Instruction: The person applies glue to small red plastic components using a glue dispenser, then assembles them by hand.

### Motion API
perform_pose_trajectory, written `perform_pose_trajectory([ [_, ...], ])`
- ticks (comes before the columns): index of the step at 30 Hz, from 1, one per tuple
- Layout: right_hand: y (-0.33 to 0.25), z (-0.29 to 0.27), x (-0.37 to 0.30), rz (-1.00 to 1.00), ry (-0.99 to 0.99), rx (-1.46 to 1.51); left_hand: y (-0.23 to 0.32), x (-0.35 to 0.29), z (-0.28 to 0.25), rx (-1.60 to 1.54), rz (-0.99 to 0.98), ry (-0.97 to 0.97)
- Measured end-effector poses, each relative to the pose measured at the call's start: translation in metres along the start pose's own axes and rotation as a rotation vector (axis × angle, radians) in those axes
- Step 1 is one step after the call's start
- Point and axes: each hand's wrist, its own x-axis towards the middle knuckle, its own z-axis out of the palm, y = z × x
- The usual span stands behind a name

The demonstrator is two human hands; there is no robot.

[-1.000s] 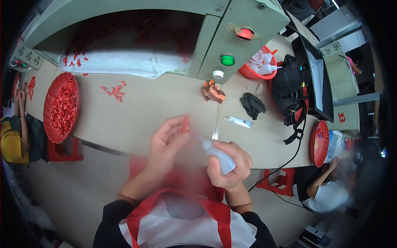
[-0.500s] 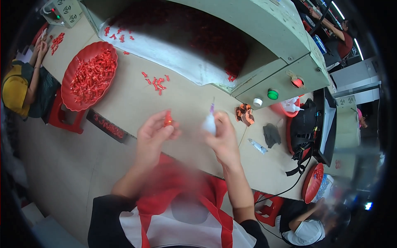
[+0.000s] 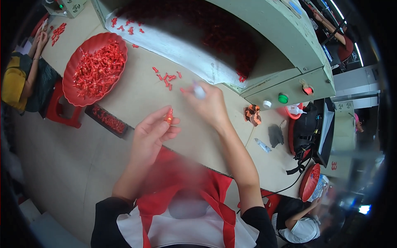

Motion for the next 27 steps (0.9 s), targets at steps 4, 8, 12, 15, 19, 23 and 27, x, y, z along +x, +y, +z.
perform_pose_trajectory([
  [4, -0.018, -0.042, -0.066, 0.081, -0.104, 0.263, -0.016, 0.006, 0.016, 0.140, 0.002, -0.077],
  [8, -0.013, -0.061, -0.099, 0.055, -0.014, 0.367, -0.034, 0.005, 0.045, 0.287, 0.021, -0.170],
  [12, -0.005, -0.077, -0.118, 0.080, 0.073, 0.404, -0.048, 0.002, 0.065, 0.359, 0.005, -0.248],
  [15, 0.001, -0.083, -0.130, 0.011, 0.132, 0.289, -0.058, -0.001, 0.073, 0.406, 0.068, -0.262],
  [19, 0.009, -0.088, -0.140, -0.078, 0.229, 0.158, -0.066, -0.007, 0.081, 0.581, 0.166, -0.279],
  [23, 0.017, -0.092, -0.142, -0.184, 0.281, 0.138, -0.068, -0.008, 0.091, 0.624, 0.147, -0.269],
  [27, 0.022, -0.096, -0.142, -0.057, 0.237, 0.288, -0.071, -0.007, 0.095, 0.639, 0.134, -0.277],
])
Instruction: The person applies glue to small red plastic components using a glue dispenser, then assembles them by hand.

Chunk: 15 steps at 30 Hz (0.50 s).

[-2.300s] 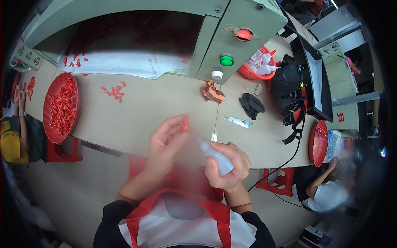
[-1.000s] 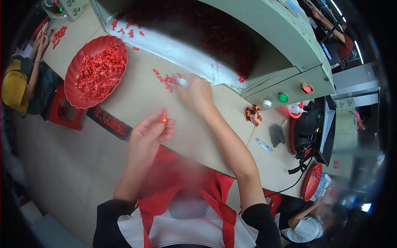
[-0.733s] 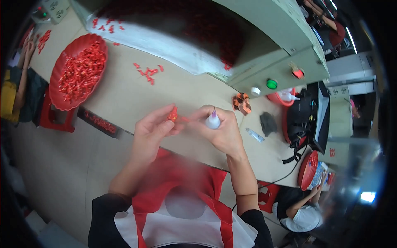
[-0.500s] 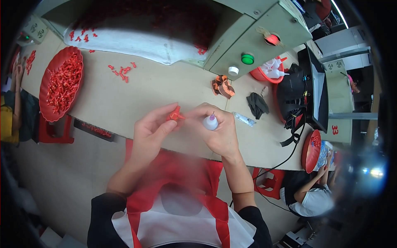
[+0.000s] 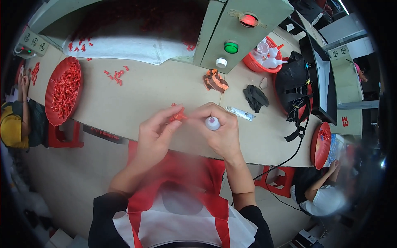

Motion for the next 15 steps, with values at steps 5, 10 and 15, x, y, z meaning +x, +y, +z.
perform_pose_trajectory([
  [5, 0.001, 0.000, 0.003, 0.042, -0.018, 0.058, -0.003, 0.001, -0.001, -0.027, -0.028, 0.000],
  [10, 0.007, -0.002, 0.008, 0.162, -0.093, 0.149, -0.004, 0.001, -0.007, -0.096, -0.048, -0.035],
  [15, 0.015, -0.002, 0.015, 0.347, -0.188, 0.297, -0.003, 0.001, -0.018, -0.195, -0.123, -0.099],
])
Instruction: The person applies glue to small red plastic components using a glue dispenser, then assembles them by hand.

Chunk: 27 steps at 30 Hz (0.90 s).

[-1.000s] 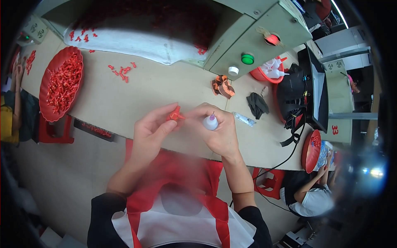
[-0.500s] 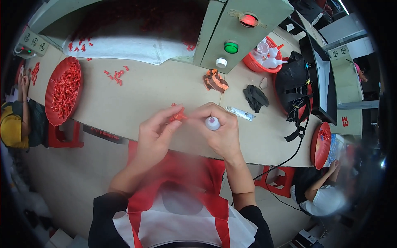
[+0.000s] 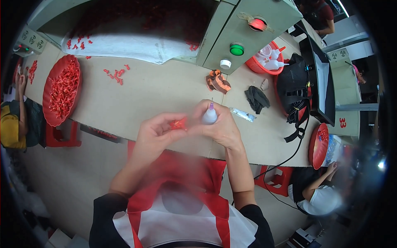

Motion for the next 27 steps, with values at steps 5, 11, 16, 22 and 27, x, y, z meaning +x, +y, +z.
perform_pose_trajectory([
  [5, 0.003, 0.007, 0.000, 0.012, -0.015, -0.186, -0.005, 0.005, -0.022, -0.347, -0.417, -0.212],
  [11, -0.004, 0.017, -0.001, -0.073, 0.050, -0.284, -0.029, 0.003, -0.042, -0.770, -0.510, -0.403],
  [16, 0.014, -0.018, 0.036, -0.339, 0.761, -1.043, -0.043, 0.007, -0.044, -1.224, -0.517, -0.459],
  [22, 0.030, -0.035, 0.043, -0.213, 0.686, -1.160, -0.046, 0.006, -0.043, -1.346, -0.557, -0.468],
  [27, 0.003, -0.015, 0.020, -0.175, 0.577, -0.691, -0.040, 0.005, -0.039, -1.274, -0.505, -0.459],
])
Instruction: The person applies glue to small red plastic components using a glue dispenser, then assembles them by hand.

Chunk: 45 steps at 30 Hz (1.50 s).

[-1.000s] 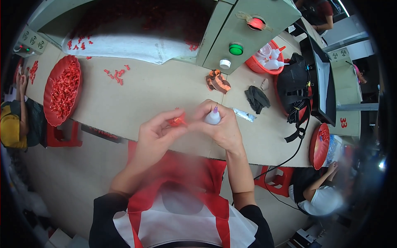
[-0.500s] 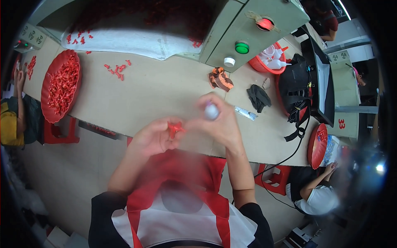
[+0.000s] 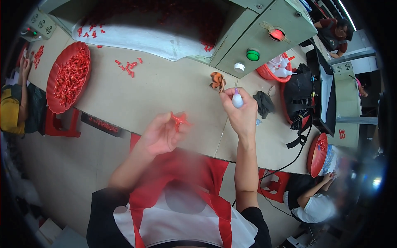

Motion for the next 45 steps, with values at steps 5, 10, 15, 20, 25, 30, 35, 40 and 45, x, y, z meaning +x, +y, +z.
perform_pose_trajectory([
  [5, -0.046, -0.013, -0.028, 0.000, -0.417, 0.430, -0.001, 0.000, -0.004, 0.093, 0.098, 0.113],
  [10, -0.059, -0.007, -0.035, -0.205, -0.506, 0.285, -0.003, 0.001, -0.001, 0.342, 0.164, 0.119],
  [15, -0.061, -0.012, -0.032, -0.333, -0.545, -0.031, -0.002, -0.002, 0.008, 0.682, 0.175, 0.329],
  [20, -0.061, -0.016, -0.028, -0.437, -0.610, -0.063, 0.001, 0.000, 0.006, 0.742, 0.064, 0.330],
  [25, -0.061, -0.022, -0.023, -0.522, -0.754, -0.137, 0.004, 0.001, 0.005, 0.774, -0.072, 0.182],
  [30, -0.060, -0.030, -0.019, -0.522, -0.811, -0.180, 0.006, 0.008, 0.018, 0.853, -0.215, 0.324],
  [35, -0.038, -0.038, -0.010, -0.349, -0.472, -0.007, 0.008, 0.002, 0.002, 0.448, -0.215, 0.232],
  [40, 0.002, -0.027, -0.001, -0.167, 0.083, -0.088, 0.005, 0.010, -0.013, 0.027, -0.062, 0.067],
  [45, 0.035, -0.010, -0.005, -0.127, 0.145, -0.113, 0.007, 0.013, -0.011, -0.083, -0.063, 0.042],
])
